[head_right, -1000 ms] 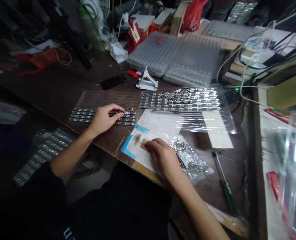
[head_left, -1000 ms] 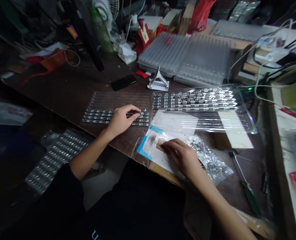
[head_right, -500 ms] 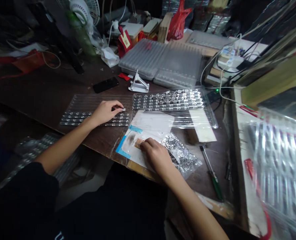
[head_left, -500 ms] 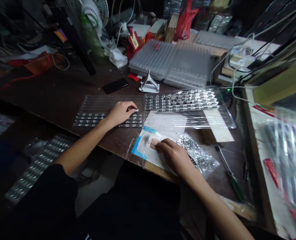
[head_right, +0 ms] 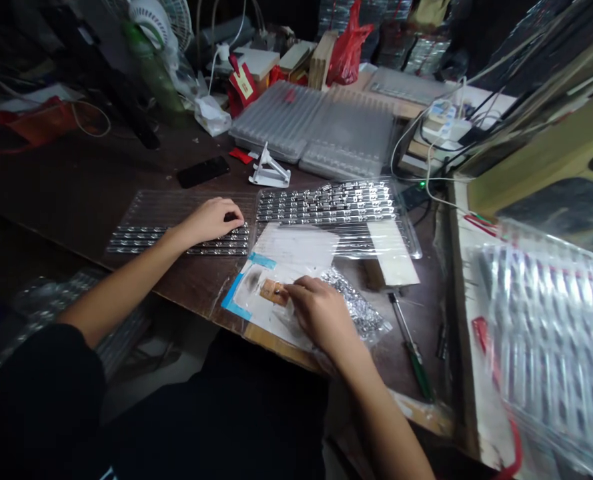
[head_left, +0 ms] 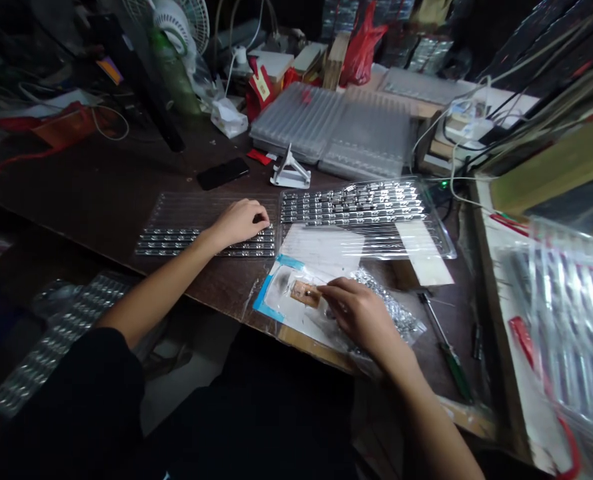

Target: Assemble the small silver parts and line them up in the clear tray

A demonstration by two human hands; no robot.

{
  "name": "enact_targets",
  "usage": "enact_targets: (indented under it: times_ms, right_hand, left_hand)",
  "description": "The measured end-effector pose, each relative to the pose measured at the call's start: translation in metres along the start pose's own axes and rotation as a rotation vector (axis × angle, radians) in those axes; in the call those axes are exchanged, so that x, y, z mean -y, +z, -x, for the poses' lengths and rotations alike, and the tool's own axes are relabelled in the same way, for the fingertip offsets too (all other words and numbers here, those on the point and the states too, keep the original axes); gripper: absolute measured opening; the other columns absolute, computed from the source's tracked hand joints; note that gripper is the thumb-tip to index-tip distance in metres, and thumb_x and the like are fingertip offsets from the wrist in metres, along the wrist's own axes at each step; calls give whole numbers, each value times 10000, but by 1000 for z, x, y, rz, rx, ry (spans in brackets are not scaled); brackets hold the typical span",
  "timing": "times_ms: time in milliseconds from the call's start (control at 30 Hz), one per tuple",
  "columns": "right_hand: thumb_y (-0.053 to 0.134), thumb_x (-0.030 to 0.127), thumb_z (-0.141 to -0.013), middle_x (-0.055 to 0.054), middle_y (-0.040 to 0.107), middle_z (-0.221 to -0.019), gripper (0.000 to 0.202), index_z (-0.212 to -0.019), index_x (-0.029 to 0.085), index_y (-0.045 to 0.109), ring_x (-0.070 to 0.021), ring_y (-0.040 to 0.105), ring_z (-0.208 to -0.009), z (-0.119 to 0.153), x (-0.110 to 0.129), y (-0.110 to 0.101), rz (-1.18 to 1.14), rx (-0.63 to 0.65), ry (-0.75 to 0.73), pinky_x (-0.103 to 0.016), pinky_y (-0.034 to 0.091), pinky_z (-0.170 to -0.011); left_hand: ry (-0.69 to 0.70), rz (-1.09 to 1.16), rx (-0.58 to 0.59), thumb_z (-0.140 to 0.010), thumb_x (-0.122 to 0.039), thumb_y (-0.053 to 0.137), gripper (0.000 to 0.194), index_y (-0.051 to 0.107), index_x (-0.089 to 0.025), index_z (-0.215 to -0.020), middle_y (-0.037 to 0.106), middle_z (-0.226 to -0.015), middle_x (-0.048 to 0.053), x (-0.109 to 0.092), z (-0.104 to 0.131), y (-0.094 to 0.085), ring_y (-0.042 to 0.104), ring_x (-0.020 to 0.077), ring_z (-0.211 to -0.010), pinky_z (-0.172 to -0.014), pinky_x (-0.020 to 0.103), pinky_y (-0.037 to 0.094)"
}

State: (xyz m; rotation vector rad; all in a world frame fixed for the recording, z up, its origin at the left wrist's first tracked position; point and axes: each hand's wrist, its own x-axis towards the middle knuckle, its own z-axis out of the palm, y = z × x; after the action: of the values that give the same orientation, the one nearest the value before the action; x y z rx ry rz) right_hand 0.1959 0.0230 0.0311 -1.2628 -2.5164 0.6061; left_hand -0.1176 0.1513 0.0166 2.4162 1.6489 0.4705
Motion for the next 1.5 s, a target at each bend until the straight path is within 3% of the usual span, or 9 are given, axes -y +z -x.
enact_targets:
  times_ms: [133, 233, 400, 567, 667, 800, 1000, 1300, 1500]
  right_hand:
    - [637, 276, -922, -76, 723, -930, 192, -1058, 198, 748, -248, 678, -861, 7, -13, -10, 68, 94, 127, -328, 489, -717]
    - [666, 261, -900, -77, 718, -942, 172, -1041, 195, 740, -234, 675, -854, 8, -14, -11, 53, 164, 164, -305, 474, -703]
    - [550, 175, -951, -74, 722, -942, 185, -949, 187, 734, -202, 673, -852, 9, -8, -13, -80, 245, 163, -281, 468, -732]
    - [576, 183, -940, -69, 716, -964, 151, -977, 203, 721, -205, 668, -862, 13, -12, -12, -58, 205, 148, -284, 473, -740]
    - [602, 224, -937, -65, 712, -995, 145, -1024, 211, 718, -213, 672, -882, 14, -16, -10, -59, 170, 167, -290, 478, -749]
    - [563, 170, -949, -53, 727, -971, 176, -962, 214, 733, -210, 684, -872, 12, -14, -10, -110, 201, 166, -288, 474, -757]
    - [465, 178, -980, -79, 693, -992, 279, -1138, 211, 693, -213, 668, -852, 14, -11, -11, -120, 187, 121, -302, 495, -748]
    - [488, 213, -993, -60, 701, -953, 185, -1008, 217, 672, -202, 669, -881, 11, -13, -10, -259, -82, 76, -313, 522, -786]
    - [521, 200, -973, -68, 726, -951, 184, -1010, 214, 701, -213, 689, -880, 6, -8, -5, -263, -91, 69, -338, 546, -800]
  left_hand:
    - [-13, -28, 17, -798, -137, 631, 141, 731, -215, -860, 715, -932, 48, -8, 1, -11, 617, 232, -894, -883, 357, 467]
    - [14, -13, 0, -838, -147, 594, 167, 726, -209, -921, 711, -958, 45, -31, -6, -11, 609, 228, -908, -882, 363, 463]
    - [82, 6, -32, -863, -231, 635, 141, 720, -198, -971, 697, -991, 51, -76, -31, 11, 586, 230, -943, -880, 361, 468]
    - [119, -35, -47, -850, -234, 660, 88, 710, -173, -890, 673, -983, 80, -86, -41, 23, 579, 251, -976, -876, 379, 470]
    - [141, 63, -95, -847, -181, 633, 67, 679, -163, -893, 684, -986, 70, -87, -24, 14, 607, 237, -960, -875, 372, 479]
    - [96, 345, -94, -847, -157, 613, 65, 648, -166, -901, 714, -934, 26, -100, 23, 0, 660, 170, -849, -798, 291, 507]
    - [25, 555, -62, -895, -147, 575, 101, 659, -170, -946, 712, -923, 26, -121, 83, 21, 664, 149, -850, -799, 263, 518]
    - [86, 549, -23, -916, -207, 658, 69, 712, -222, -956, 757, -952, 11, -122, 96, 38, 686, 168, -902, -820, 306, 516]
    - [146, 517, -111, -906, -160, 661, 62, 706, -184, -941, 751, -917, 34, -123, 101, 42, 676, 172, -883, -804, 305, 520]
